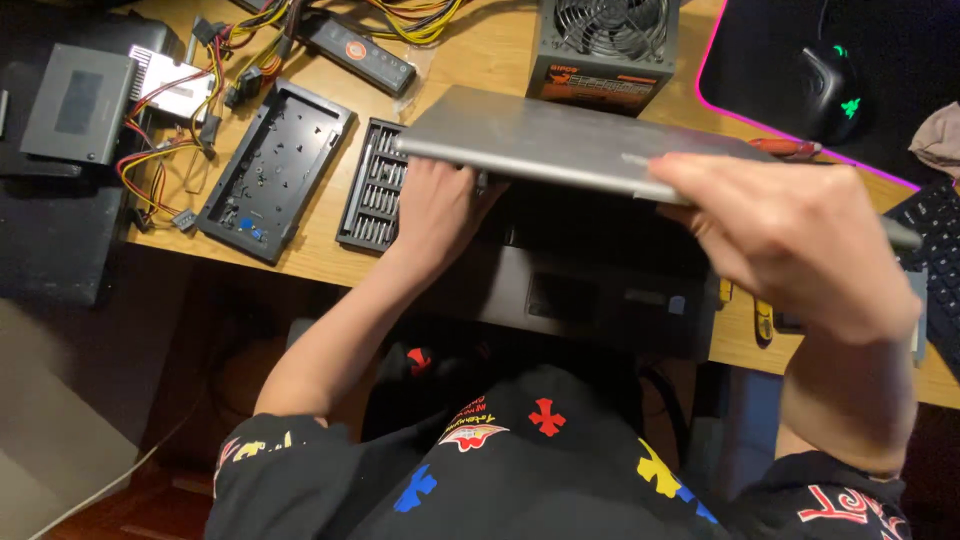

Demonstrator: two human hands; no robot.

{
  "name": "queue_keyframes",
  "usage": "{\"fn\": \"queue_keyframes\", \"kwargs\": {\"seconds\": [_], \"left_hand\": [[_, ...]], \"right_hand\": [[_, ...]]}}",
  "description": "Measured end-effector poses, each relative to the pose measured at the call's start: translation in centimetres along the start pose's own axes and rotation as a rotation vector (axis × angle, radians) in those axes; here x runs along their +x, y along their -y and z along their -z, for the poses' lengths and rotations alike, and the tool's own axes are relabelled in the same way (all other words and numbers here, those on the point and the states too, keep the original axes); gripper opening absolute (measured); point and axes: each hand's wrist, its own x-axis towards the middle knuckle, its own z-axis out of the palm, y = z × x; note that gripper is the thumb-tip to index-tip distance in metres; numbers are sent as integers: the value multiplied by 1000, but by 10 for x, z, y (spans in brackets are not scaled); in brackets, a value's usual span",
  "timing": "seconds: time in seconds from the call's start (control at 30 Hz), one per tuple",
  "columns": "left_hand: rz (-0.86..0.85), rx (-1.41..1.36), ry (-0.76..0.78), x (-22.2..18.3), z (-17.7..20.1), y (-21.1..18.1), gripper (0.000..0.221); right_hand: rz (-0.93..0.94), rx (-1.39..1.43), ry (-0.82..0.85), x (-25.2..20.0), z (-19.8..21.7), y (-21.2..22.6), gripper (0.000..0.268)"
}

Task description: Repairing a laptop by removing internal components like memory modules.

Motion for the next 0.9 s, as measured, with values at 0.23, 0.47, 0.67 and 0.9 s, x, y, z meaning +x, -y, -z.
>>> {"fn": "queue_keyframes", "kwargs": {"seconds": [0.23, 0.47, 0.67, 0.9], "left_hand": [[-172, 201, -359, 7, -14, 5, 64], [-176, 179, -305, 16, -10, 16, 54], [-277, 190, -247, 14, 15, 33, 44], [74, -737, -77, 58, 24, 103, 34]], "right_hand": [[-31, 27, 53, 20, 2, -40, 31], [-104, -10, 66, 36, 4, -51, 22], [-88, 32, 78, 30, 5, -41, 26], [-87, 26, 114, 30, 3, -46, 32]]}}
